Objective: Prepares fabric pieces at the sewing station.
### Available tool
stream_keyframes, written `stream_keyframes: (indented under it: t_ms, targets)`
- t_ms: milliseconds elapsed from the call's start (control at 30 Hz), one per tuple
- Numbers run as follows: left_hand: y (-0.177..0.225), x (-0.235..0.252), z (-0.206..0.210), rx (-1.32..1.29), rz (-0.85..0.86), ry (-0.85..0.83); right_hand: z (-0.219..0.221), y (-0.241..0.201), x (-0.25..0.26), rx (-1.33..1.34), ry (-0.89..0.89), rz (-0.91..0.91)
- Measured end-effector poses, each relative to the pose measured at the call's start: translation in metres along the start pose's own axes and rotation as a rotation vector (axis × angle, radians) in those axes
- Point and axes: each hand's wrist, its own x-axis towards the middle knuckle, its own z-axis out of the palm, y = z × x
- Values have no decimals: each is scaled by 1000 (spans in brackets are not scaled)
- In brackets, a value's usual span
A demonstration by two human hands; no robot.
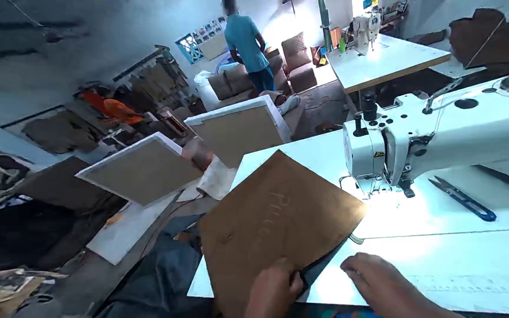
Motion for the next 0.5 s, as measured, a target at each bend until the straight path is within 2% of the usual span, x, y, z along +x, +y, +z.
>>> stream_keyframes:
  t_ms: [67, 133, 267, 367, 433, 500]
  targets:
    - [13, -3, -5, -55, -136, 59, 3, -13, 6, 99, -120, -3]
    - [21, -6, -9, -67, -159, 191, 7, -26, 13, 95, -108, -103]
    - [22, -5, -14, -79, -41, 334, 27, -43, 37, -150, 338, -574]
    - [26, -12, -20, -130, 2, 326, 20, -50, 54, -277, 442, -690]
    - [26, -15, -18, -160, -4, 385, 12, -55, 55, -320, 386, -707]
    - [24, -17, -11, -174, -3, 483, 4, -62, 49, -309, 193, -589]
